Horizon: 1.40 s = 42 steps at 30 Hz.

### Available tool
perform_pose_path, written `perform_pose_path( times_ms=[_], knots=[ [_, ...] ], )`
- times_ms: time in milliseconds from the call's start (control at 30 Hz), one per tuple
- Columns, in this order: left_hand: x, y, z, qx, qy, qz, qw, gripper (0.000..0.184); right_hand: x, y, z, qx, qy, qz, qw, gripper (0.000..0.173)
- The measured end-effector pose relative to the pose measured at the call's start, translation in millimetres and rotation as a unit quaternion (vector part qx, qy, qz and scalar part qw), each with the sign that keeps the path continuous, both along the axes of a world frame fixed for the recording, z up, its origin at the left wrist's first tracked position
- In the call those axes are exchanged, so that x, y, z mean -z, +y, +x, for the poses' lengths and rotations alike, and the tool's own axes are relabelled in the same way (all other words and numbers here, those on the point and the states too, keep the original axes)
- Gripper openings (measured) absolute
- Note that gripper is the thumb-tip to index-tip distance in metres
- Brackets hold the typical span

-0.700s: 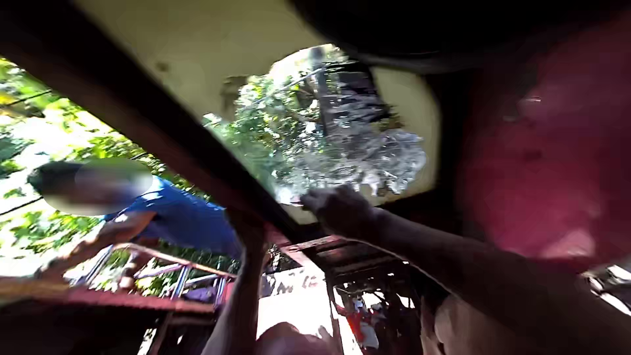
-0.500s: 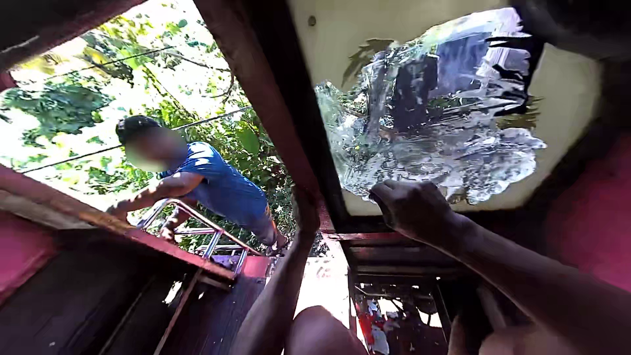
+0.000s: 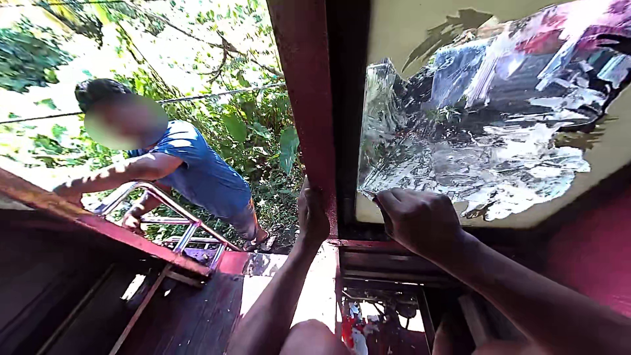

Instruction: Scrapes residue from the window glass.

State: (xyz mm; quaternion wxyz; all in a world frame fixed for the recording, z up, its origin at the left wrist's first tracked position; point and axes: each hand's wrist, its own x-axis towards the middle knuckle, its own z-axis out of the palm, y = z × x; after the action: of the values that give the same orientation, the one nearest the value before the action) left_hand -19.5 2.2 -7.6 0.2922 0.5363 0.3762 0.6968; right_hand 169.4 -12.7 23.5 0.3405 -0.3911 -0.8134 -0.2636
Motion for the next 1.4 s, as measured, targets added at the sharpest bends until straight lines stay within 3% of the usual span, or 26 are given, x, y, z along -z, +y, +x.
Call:
perform_pose_path(
  times_ms=[367,567,700,800,867,967,1400],
  knots=[
    [-2,-3,0,-0.041,0.042,-0.023,0.998,0.068,1,2,-6,-0.004,-0.013,-0.002,1.0,0.007],
    [4,-1,-4,-0.033,0.071,0.013,0.997,0.07,-4,-2,-11,-0.005,-0.031,-0.038,0.999,0.001],
    [3,-1,-4,-0.017,0.059,0.026,0.998,0.078,-11,-6,-12,-0.001,-0.038,-0.079,0.996,0.01],
    [0,-1,-5,-0.015,0.052,0.004,0.999,0.079,-11,-3,-7,-0.014,-0.036,-0.065,0.997,0.001],
    [0,0,-6,-0.012,0.055,0.001,0.998,0.08,-9,0,-4,-0.026,-0.031,-0.039,0.998,0.005],
    [1,1,-5,-0.018,0.048,0.002,0.999,0.078,-9,3,-5,-0.026,-0.034,-0.019,0.999,0.006],
    [5,-1,-7,0.015,0.051,0.028,0.998,0.07,-27,-6,-10,-0.004,-0.096,-0.091,0.991,0.006]
  ],
)
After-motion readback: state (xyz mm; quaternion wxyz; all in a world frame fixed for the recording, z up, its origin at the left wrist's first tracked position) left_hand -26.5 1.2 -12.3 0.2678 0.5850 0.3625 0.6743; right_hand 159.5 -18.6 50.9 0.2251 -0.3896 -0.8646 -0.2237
